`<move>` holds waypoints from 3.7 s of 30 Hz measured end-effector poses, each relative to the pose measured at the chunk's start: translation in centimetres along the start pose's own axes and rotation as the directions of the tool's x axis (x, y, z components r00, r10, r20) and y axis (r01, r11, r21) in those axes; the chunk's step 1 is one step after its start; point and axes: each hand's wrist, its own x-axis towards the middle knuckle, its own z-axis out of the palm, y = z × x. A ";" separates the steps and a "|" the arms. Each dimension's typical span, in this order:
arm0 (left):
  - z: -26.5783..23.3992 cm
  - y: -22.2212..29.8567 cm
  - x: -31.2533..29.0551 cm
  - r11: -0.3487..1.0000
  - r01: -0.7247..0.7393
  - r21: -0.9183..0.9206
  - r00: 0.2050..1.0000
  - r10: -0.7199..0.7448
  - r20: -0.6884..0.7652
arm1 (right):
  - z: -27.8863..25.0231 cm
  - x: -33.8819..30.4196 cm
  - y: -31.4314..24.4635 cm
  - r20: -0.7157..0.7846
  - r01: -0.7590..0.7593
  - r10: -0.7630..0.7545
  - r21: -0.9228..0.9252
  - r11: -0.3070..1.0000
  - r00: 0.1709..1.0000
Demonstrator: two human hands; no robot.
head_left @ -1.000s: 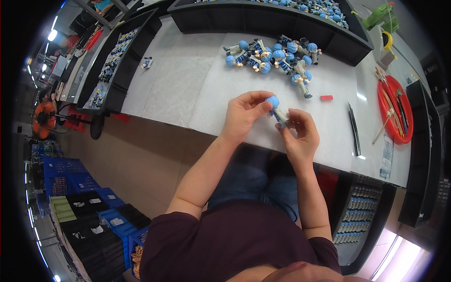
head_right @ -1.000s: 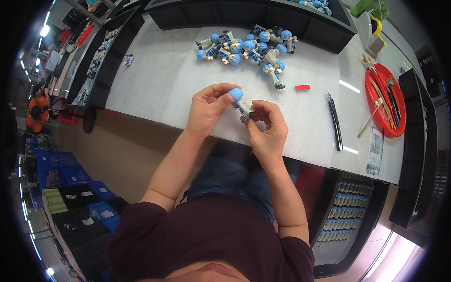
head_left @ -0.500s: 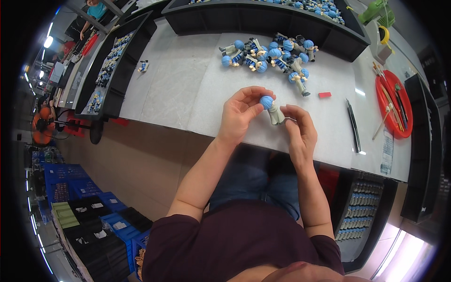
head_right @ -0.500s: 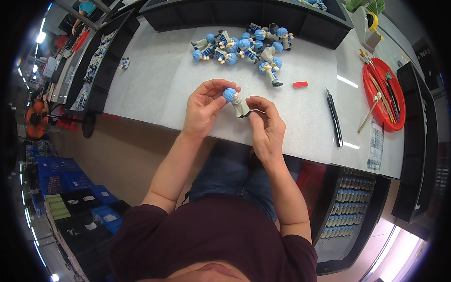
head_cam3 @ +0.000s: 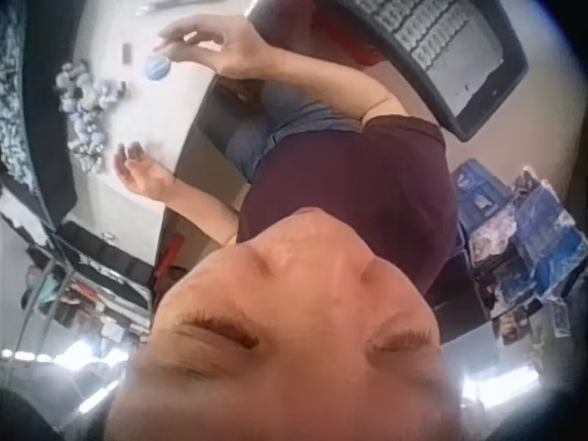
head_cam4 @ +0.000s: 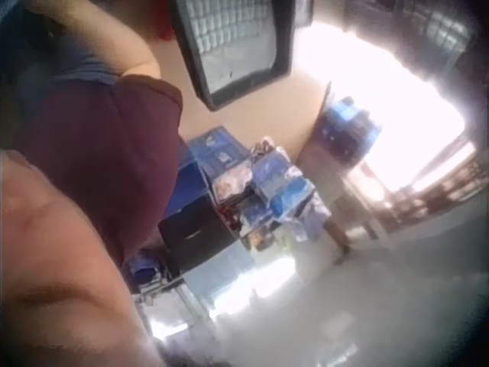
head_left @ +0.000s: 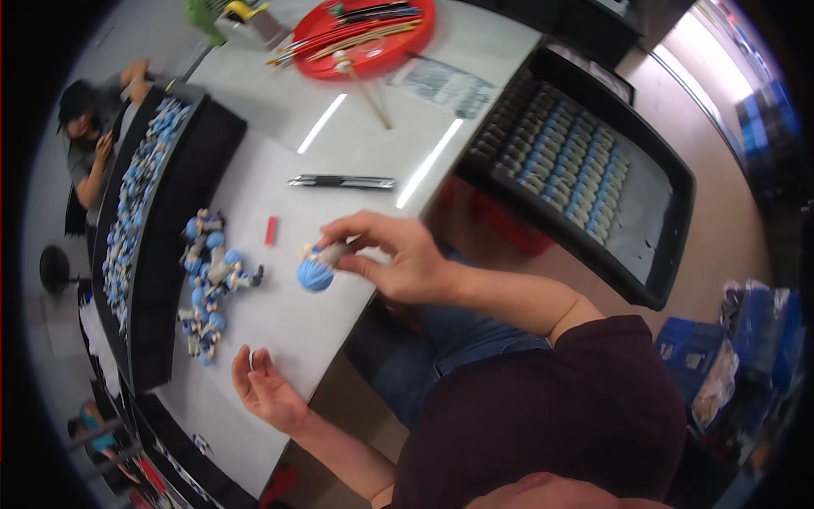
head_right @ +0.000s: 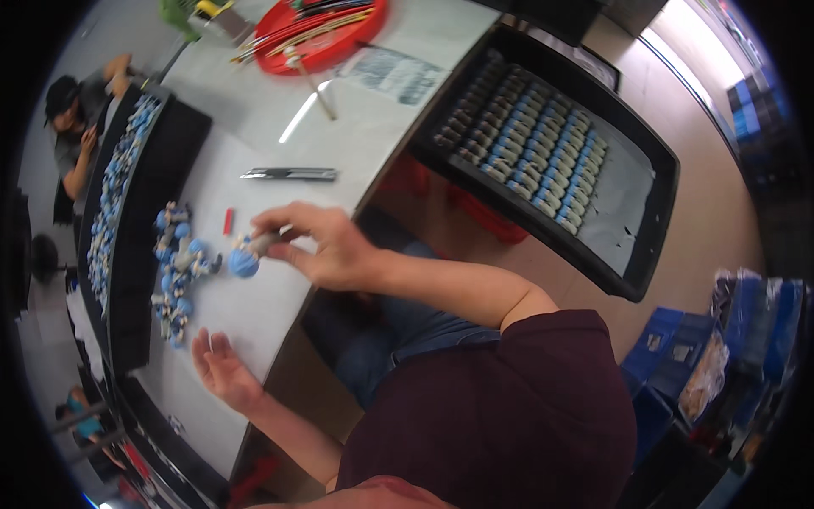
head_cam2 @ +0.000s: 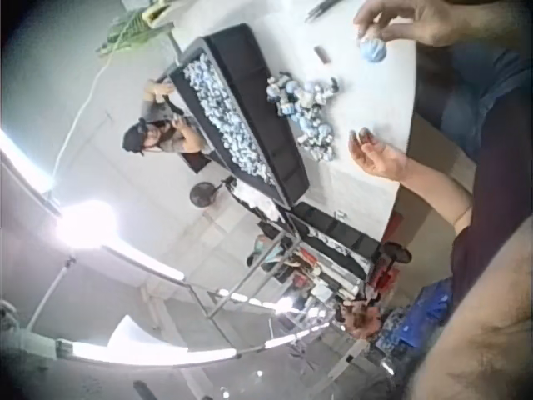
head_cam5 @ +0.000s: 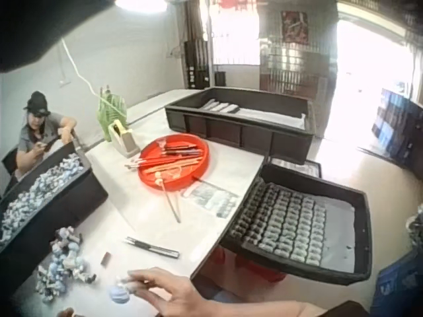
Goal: The person assembles small plastic toy figures by hand at a workstation. They pick up a figure body and a separate head, attach the head to the body, and place the completed figure into a black tray. The process is repeated continuously with multiple identical figures.
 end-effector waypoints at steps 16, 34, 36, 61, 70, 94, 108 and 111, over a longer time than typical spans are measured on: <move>0.9 0.4 0.6 0.975 0.097 0.199 0.992 -0.077 -0.103 | -52.3 -16.2 3.2 -0.817 -0.805 -0.500 -0.489 0.336 0.288; 1.9 0.2 0.7 0.946 0.110 0.304 0.985 -0.064 -0.158 | -59.1 -17.6 7.3 -0.917 -0.927 -0.143 -0.375 -0.001 0.371; 2.1 0.3 0.6 0.949 0.102 0.300 0.985 -0.055 -0.163 | -58.9 -17.7 7.0 -0.907 -0.921 -0.178 -0.390 0.018 0.381; 3.1 1.9 8.2 0.071 -0.571 0.818 0.808 0.223 0.545 | 1.6 0.8 -0.7 0.533 0.589 -0.387 -0.281 0.757 0.752; 3.6 1.9 8.4 0.030 -0.740 0.672 0.660 0.225 0.717 | 9.3 1.5 1.4 0.254 0.066 -0.003 -0.242 0.968 0.967; 0.6 0.9 0.4 0.928 0.133 -0.349 0.971 -0.194 -0.144 | 13.1 -1.2 3.1 0.544 -0.341 0.292 -0.012 0.940 0.787; 0.6 0.9 0.3 0.923 0.144 -0.357 0.970 -0.203 -0.134 | 12.9 -1.1 3.0 0.523 -0.351 0.307 -0.016 0.936 0.795; 0.5 0.9 0.3 0.922 0.157 -0.354 0.969 -0.213 -0.126 | 12.9 -1.1 3.0 0.528 -0.322 0.288 -0.029 0.946 0.799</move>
